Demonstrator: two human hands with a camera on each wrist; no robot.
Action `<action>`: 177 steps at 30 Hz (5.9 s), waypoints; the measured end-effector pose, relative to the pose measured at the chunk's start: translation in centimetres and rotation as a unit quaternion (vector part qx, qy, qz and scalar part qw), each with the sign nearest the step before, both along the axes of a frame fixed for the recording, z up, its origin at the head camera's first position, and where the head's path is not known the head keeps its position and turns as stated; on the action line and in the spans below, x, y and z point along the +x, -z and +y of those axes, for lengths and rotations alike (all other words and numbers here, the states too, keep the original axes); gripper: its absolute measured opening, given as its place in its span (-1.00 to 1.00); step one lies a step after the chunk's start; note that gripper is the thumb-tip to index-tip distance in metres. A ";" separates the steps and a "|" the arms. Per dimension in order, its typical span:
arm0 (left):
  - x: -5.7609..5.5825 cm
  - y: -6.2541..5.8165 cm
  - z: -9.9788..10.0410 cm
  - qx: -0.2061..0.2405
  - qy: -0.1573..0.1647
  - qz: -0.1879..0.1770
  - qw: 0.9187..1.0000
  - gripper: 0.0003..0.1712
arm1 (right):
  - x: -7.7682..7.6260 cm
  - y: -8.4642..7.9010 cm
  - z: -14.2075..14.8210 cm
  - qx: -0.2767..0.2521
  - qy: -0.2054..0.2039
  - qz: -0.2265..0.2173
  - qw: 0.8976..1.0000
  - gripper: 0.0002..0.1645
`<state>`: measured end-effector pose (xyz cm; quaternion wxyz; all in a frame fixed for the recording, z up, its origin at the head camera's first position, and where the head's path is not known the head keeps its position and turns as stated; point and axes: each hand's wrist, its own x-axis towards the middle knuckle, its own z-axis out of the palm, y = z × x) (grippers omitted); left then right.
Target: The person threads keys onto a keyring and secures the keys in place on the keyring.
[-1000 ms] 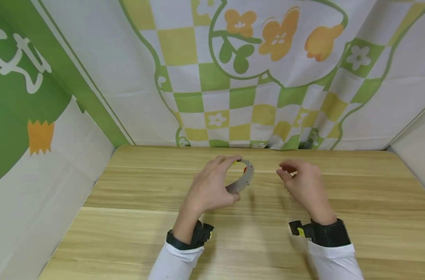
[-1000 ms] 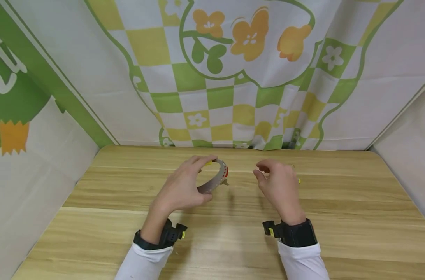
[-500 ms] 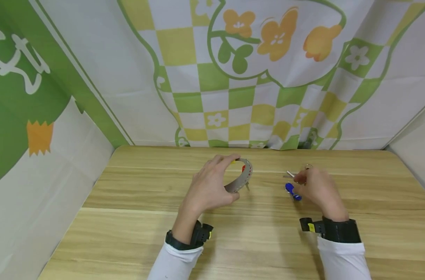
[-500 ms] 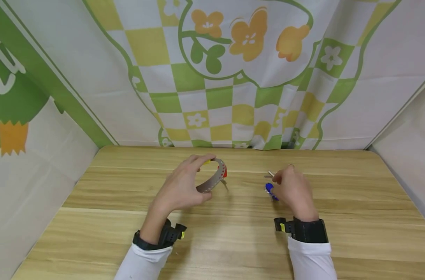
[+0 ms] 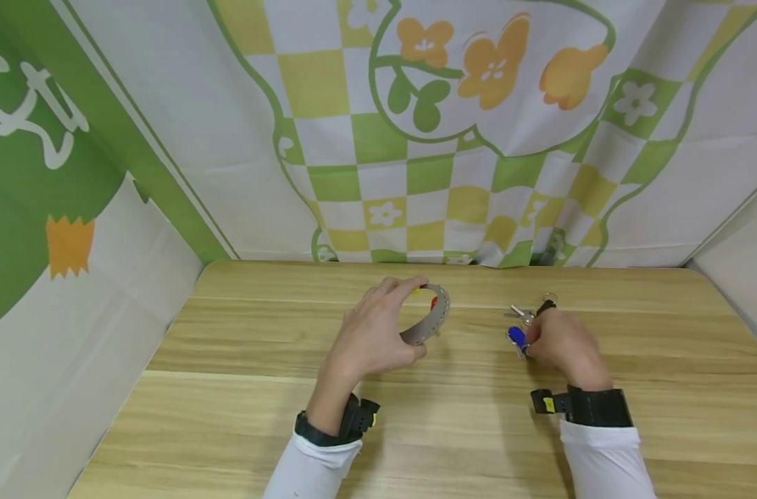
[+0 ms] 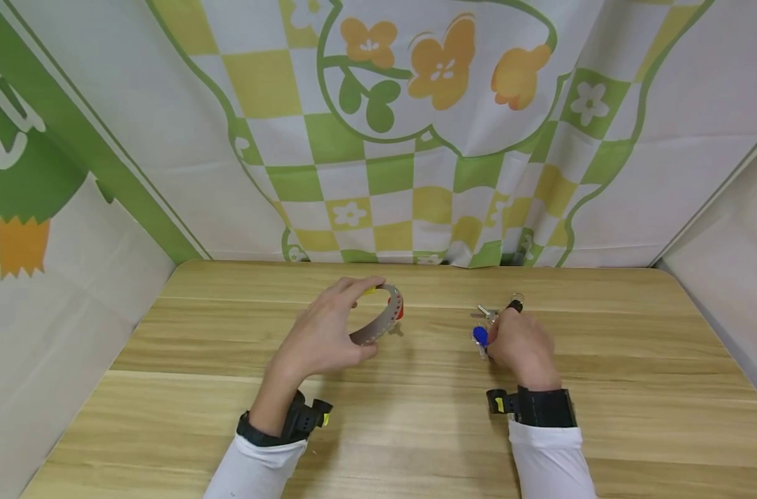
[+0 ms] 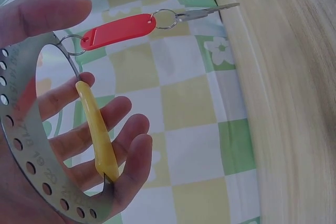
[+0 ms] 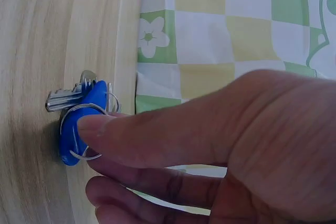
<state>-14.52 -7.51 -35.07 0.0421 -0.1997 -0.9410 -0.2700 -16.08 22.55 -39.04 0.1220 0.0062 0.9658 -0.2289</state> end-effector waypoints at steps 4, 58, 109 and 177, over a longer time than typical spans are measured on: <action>0.0 0.0 0.0 -0.001 0.001 -0.001 1.000 0.05 | 0.0 0.1 -0.2 0.001 0.003 0.018 1.000 -0.96; -0.1 0.1 -0.1 -0.019 -0.002 -0.003 1.000 0.05 | 1.3 -2.2 -7.0 -0.208 -0.061 0.351 0.911 -0.88; -0.2 0.2 0.3 -0.065 -0.003 0.006 0.998 0.13 | 2.2 -3.2 -8.6 -0.310 -0.048 0.177 0.933 -0.93; 0.1 0.3 0.6 -0.064 -0.022 -0.008 0.998 0.03 | 2.1 -1.8 -9.7 -0.088 -0.135 0.448 0.879 -0.88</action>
